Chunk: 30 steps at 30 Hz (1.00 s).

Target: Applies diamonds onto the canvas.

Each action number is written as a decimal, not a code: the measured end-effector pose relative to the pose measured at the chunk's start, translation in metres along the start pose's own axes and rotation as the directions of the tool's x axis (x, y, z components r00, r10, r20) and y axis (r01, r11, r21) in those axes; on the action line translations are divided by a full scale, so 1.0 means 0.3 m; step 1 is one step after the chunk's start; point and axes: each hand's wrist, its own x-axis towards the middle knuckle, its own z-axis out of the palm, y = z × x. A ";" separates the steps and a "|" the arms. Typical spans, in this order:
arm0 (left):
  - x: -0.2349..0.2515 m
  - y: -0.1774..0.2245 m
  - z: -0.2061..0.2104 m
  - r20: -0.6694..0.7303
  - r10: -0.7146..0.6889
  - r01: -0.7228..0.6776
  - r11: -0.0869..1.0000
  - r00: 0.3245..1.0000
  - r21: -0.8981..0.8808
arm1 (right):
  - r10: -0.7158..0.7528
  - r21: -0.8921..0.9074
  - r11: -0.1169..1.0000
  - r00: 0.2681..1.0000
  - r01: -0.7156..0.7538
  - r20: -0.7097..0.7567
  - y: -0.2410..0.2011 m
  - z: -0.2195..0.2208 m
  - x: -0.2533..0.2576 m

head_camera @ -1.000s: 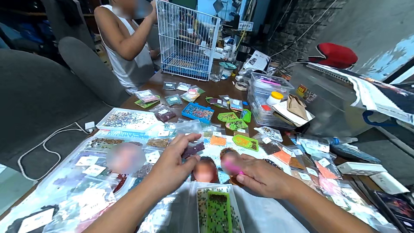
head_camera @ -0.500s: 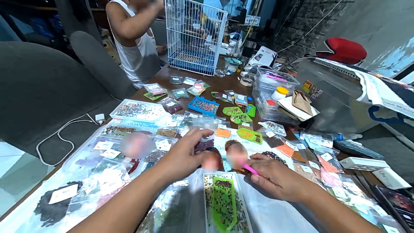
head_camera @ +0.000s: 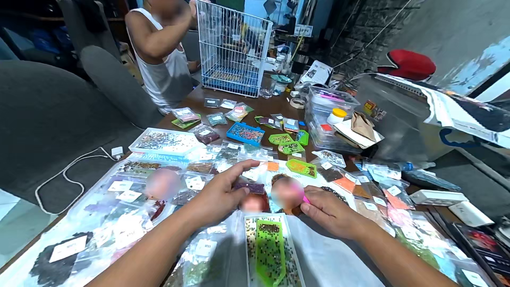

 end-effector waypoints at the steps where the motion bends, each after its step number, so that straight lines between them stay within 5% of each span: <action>1: 0.002 -0.002 0.001 -0.001 -0.005 0.005 1.000 1.000 -0.012 | 0.012 0.024 1.000 1.000 -0.012 -0.002 0.001 0.000 -0.002; 21: 0.014 -0.013 -0.004 -0.030 -0.042 0.035 0.977 0.999 -0.211 | -0.151 -0.139 0.979 0.989 0.148 -0.009 -0.032 0.041 0.014; 25: -0.012 0.034 -0.037 -0.203 0.178 -0.216 0.960 0.963 -0.178 | -0.164 -0.196 0.968 0.986 0.158 -0.014 -0.039 0.050 0.020; 30: -0.050 0.112 -0.143 -0.469 0.478 -0.623 0.750 0.742 -0.223 | -0.166 -0.248 0.957 0.985 0.151 -0.041 -0.035 0.059 0.030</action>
